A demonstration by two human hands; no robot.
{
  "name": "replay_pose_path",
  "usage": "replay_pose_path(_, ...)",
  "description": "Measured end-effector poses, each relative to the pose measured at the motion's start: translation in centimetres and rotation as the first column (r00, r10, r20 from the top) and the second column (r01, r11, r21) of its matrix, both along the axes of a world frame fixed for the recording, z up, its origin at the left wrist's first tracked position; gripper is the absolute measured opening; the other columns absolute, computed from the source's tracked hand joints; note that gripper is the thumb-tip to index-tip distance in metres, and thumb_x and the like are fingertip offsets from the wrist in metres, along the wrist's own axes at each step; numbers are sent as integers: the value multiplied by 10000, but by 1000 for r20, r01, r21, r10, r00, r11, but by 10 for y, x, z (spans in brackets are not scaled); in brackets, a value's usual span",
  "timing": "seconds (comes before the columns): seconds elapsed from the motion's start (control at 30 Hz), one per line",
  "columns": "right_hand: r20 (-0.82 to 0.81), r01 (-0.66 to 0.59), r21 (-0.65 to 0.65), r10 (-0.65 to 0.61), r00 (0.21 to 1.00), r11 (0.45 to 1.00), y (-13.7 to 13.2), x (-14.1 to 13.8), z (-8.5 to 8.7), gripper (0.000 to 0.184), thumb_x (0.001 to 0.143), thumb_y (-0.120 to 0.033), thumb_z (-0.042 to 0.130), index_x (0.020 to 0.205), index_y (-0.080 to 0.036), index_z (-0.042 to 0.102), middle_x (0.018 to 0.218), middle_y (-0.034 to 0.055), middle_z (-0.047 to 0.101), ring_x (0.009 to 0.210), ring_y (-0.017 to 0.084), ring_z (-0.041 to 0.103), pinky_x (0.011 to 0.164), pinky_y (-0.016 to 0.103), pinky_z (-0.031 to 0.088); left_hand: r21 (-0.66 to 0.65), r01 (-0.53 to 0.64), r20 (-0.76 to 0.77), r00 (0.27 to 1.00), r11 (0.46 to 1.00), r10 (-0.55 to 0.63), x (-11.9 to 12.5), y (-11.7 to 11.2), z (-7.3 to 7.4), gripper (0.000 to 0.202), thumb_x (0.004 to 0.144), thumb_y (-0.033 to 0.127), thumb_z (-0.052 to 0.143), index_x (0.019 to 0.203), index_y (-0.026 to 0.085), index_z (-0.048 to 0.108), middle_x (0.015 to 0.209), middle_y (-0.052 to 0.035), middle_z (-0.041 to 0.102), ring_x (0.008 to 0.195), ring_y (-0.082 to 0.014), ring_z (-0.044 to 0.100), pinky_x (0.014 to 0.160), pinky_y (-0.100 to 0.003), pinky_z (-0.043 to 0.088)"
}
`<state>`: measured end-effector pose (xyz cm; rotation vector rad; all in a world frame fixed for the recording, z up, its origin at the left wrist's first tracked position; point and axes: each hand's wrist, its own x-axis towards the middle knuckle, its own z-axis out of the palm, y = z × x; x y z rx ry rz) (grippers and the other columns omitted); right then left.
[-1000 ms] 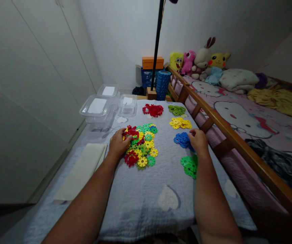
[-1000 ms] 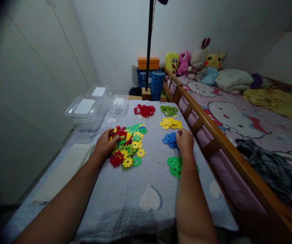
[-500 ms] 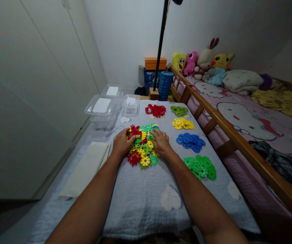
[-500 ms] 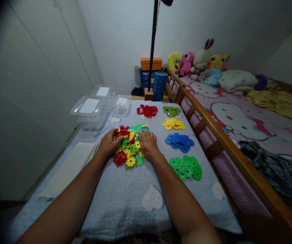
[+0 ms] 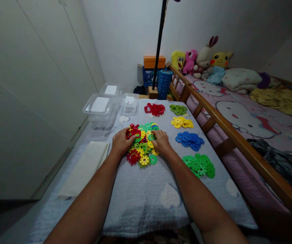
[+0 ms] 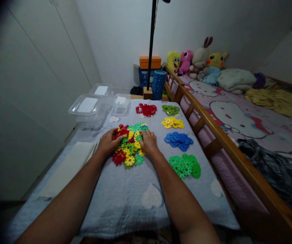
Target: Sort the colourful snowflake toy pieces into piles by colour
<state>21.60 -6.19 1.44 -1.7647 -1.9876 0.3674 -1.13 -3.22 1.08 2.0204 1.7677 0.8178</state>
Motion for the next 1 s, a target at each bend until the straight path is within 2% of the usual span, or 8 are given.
replay_pose_path(0.1, -27, 26, 4, -26, 999, 1000, 0, 1, 0, 440, 815, -181, 643, 1254, -219, 648, 1241, 115, 612, 1163, 265, 506, 1018, 394, 401, -3, 2, -6, 1000, 1000, -2, 0, -1, 1, 544, 867, 465, 602, 1337, 190, 590, 1304, -132, 687, 1190, -297, 639, 1063, -446, 463)
replay_pose_path(0.27, -219, 3, 20, 1, 976, 1000, -4, 19, 16, 207, 815, -167, 573, 975, -200, 700, 987, 52, 677, 965, 200, 588, 926, 337, 446, -6, 12, -16, 1000, 1000, -12, -1, 1, 1, 543, 866, 471, 595, 1322, 176, 597, 1289, -140, 690, 1177, -296, 642, 1045, -431, 471)
replay_pose_path(0.37, -346, 37, 36, -22, 938, 999, -13, 49, 38, 171, 808, -221, 555, 906, -191, 692, 882, 24, 678, 846, 175, 598, 824, 305, 464, -16, 14, -15, 1000, 1000, -14, -1, 2, 0, 548, 861, 483, 601, 1313, 175, 598, 1273, -139, 696, 1151, -292, 649, 1022, -420, 481)
replay_pose_path(0.5, -426, 29, -110, -74, 902, 994, -40, 102, 68, 187, 768, -314, 599, 874, -189, 689, 782, 1, 670, 730, 160, 591, 687, 272, 457, -23, 10, -18, 1000, 1000, -11, -2, 2, 0, 549, 860, 486, 603, 1322, 190, 594, 1270, -130, 696, 1138, -285, 653, 1004, -412, 490)
replay_pose_path(0.6, -407, 72, -173, -138, 903, 982, -67, 139, 79, 196, 745, -324, 619, 855, -186, 704, 791, 11, 692, 735, 162, 607, 698, 271, 469, -25, 14, -24, 1000, 1000, -15, -2, 2, 0, 554, 857, 479, 610, 1327, 185, 593, 1279, -138, 690, 1138, -287, 651, 1006, -416, 488)
replay_pose_path(0.7, -362, 147, -230, -225, 905, 962, -92, 168, 78, 176, 702, -312, 643, 814, -191, 706, 764, 6, 687, 715, 163, 607, 693, 272, 475, -29, 13, -39, 999, 1000, -14, -2, 2, 1, 561, 856, 481, 612, 1334, 189, 590, 1296, -139, 681, 1147, -290, 644, 1017, -423, 482)
replay_pose_path(0.8, -376, 209, -276, -306, 875, 938, -112, 187, 69, 183, 672, -327, 680, 801, -197, 691, 721, -3, 662, 657, 156, 582, 621, 261, 458, -39, 17, -50, 999, 999, -19, -2, 2, 2, 572, 853, 484, 607, 1342, 189, 585, 1292, -136, 680, 1143, -290, 646, 1005, -416, 486)
replay_pose_path(1.0, -494, 188, -347, -350, 796, 919, -134, 193, 55, 263, 665, -413, 746, 787, -192, 671, 682, -1, 632, 604, 137, 561, 543, 235, 440, -34, 8, -39, 999, 999, -9, -3, 2, 1, 574, 848, 505, 599, 1331, 195, 590, 1270, -125, 688, 1132, -279, 646, 985, -396, 494)
